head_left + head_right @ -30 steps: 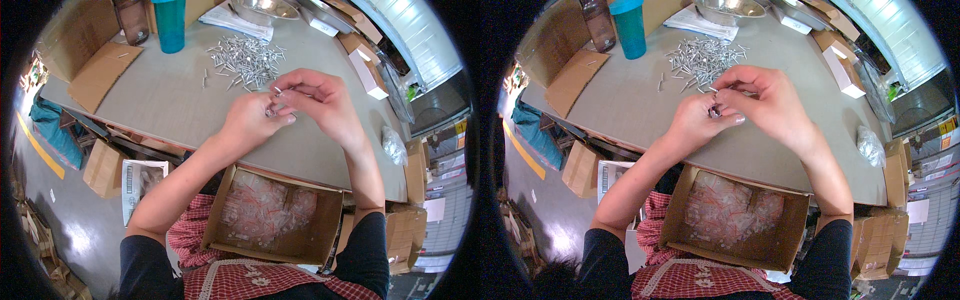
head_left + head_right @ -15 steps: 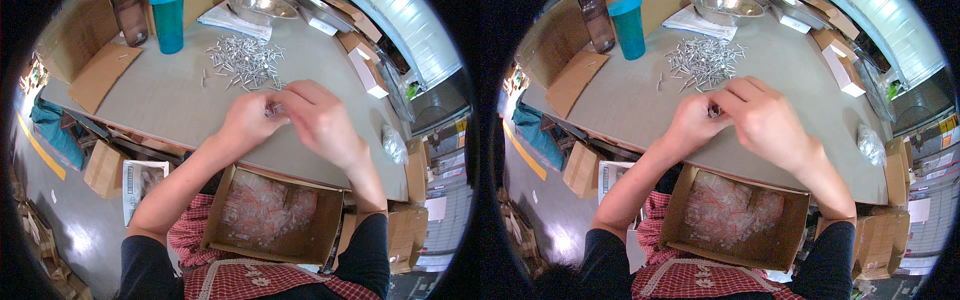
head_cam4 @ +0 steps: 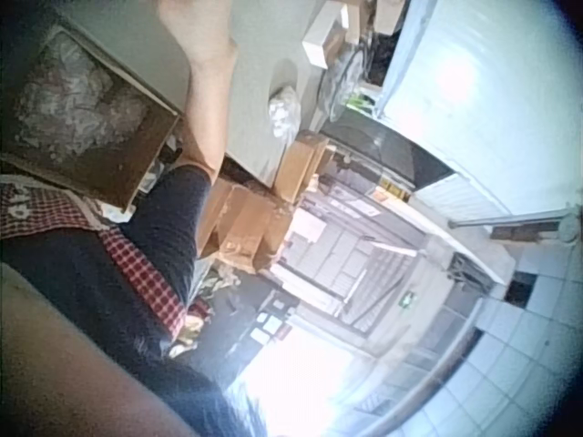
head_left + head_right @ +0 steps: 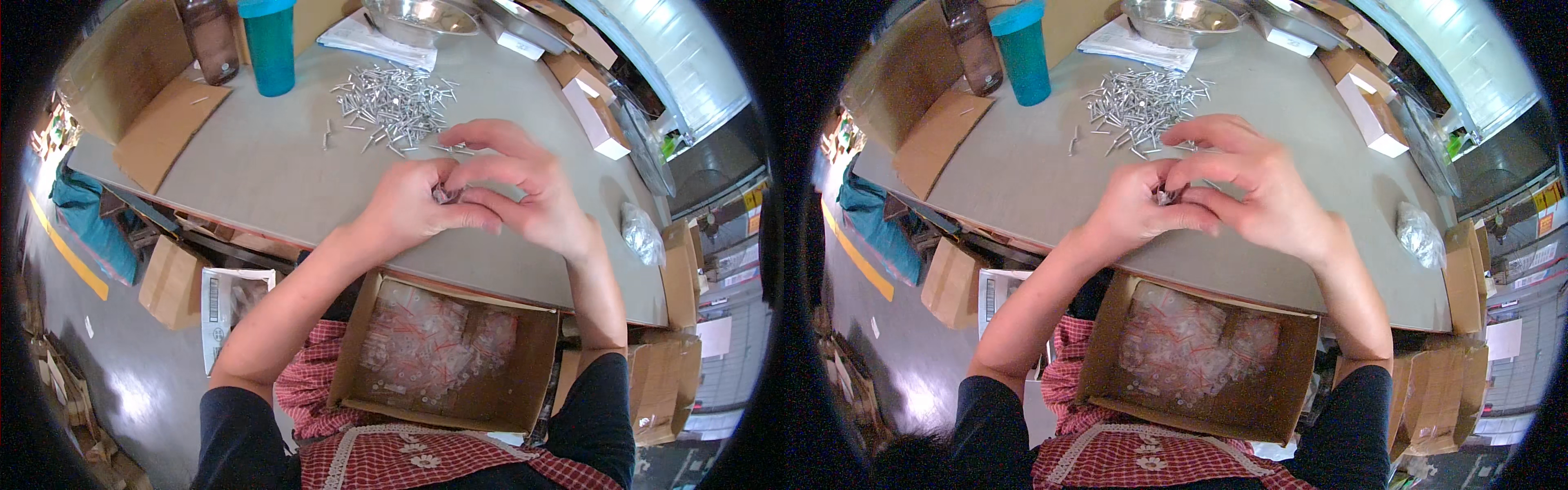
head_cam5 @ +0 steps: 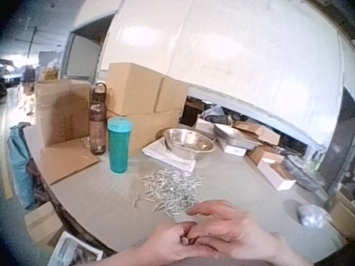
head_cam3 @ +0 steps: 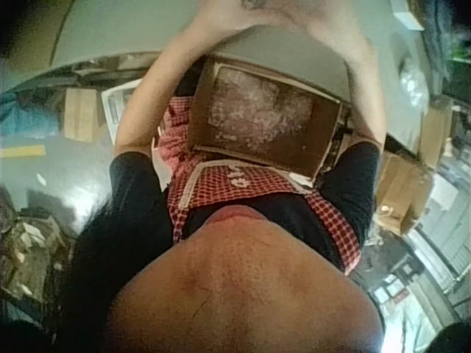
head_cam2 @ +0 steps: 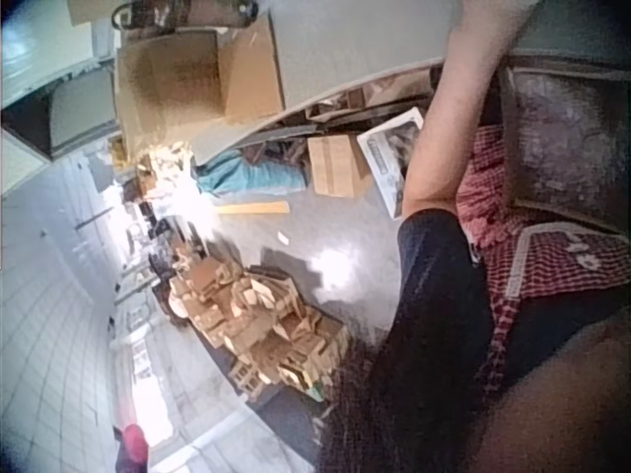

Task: Packing small metal screws into small resealable plastic bags from a pile on a table.

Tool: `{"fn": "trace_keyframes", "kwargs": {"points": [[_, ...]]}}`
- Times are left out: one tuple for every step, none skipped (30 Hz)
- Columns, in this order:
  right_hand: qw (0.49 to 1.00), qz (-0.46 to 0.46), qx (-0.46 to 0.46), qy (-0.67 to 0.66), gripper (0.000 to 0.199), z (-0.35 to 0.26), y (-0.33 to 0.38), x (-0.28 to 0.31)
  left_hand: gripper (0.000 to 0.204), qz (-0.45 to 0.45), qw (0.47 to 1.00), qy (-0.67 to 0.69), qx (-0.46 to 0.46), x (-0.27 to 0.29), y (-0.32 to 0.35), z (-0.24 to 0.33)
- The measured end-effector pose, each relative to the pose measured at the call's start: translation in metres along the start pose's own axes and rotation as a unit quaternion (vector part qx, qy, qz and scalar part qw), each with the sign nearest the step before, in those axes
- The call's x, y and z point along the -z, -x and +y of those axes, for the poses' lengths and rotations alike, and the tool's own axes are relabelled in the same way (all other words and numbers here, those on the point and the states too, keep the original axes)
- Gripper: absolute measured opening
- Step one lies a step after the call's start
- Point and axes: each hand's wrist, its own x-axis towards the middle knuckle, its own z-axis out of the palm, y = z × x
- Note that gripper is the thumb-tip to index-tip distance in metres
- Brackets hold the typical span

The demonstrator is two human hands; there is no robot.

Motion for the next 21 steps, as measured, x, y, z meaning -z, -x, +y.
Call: {"fn": "trace_keyframes", "kwargs": {"points": [[1.000,-0.014,0.026,0.009,0.021,0.001,0.000,-0.001,0.041,-0.004,0.999,0.031,-0.009,-0.001,0.000,-0.001],[0.998,-0.027,0.053,0.018,0.018,0.002,0.000,-0.001,0.044,-0.008,0.998,0.061,-0.019,-0.001,0.001,-0.002],[0.998,-0.026,0.053,0.019,0.018,0.000,0.002,0.001,0.044,-0.009,0.998,0.061,-0.019,-0.001,0.002,-0.003],[0.999,-0.004,0.034,0.002,0.016,-0.002,0.004,0.002,0.045,-0.015,0.998,0.048,-0.043,0.000,0.003,-0.003],[1.000,0.018,0.015,-0.014,0.014,-0.002,0.006,0.004,0.046,-0.020,0.997,0.035,-0.066,0.001,0.004,-0.003],[1.000,0.020,0.015,-0.014,0.014,-0.001,0.009,0.008,0.046,-0.022,0.997,0.034,-0.066,0.001,0.004,-0.003],[0.998,0.062,-0.018,-0.013,0.013,0.003,0.014,0.015,0.043,-0.042,0.997,0.052,-0.048,-0.001,0.003,-0.003],[0.993,0.104,-0.051,-0.012,0.012,0.005,0.018,0.021,0.041,-0.063,0.995,0.070,-0.030,-0.002,0.003,-0.003],[0.993,0.106,-0.052,-0.011,0.012,0.010,0.023,0.023,0.041,-0.064,0.995,0.069,-0.030,-0.003,0.001,-0.004],[0.991,0.106,-0.072,0.024,0.011,0.017,0.028,0.021,0.041,-0.032,0.999,0.028,-0.011,-0.004,-0.002,-0.005],[0.988,0.106,-0.093,0.060,0.011,0.020,0.033,0.021,0.040,0.000,1.000,-0.014,0.008,-0.005,-0.004,-0.007],[0.987,0.109,-0.096,0.062,0.011,0.019,0.040,0.025,0.040,-0.005,1.000,-0.014,0.006,-0.006,-0.004,-0.008],[0.983,0.126,-0.109,0.076,0.010,0.018,0.047,0.029,0.037,0.012,1.000,-0.005,0.000,-0.007,-0.002,-0.007],[0.978,0.142,-0.123,0.091,0.010,0.016,0.053,0.032,0.034,0.029,1.000,0.004,-0.007,-0.008,-0.001,-0.006],[0.977,0.145,-0.125,0.092,0.010,0.017,0.059,0.032,0.034,0.025,1.000,0.004,-0.008,-0.008,-0.001,-0.007],[0.981,0.132,-0.142,0.032,0.009,0.019,0.065,0.028,0.031,0.022,1.000,0.000,-0.007,-0.006,-0.002,-0.008],[0.980,0.119,-0.158,-0.029,0.008,0.020,0.069,0.027,0.028,0.019,1.000,-0.004,-0.006,-0.004,-0.003,-0.010],[0.979,0.124,-0.159,-0.027,0.008,0.017,0.075,0.028,0.028,0.015,1.000,-0.007,-0.009,-0.004,-0.003,-0.011],[0.976,0.151,-0.132,0.084,0.008,0.010,0.078,0.030,0.026,0.020,1.000,-0.013,-0.018,-0.004,-0.002,-0.012],[0.959,0.176,-0.104,0.194,0.007,0.004,0.080,0.030,0.024,0.026,0.999,-0.019,-0.028,-0.005,-0.002,-0.012],[0.958,0.180,-0.106,0.196,0.007,0.002,0.083,0.028,0.024,0.021,0.999,-0.021,-0.030,-0.007,0.000,-0.012]]}}
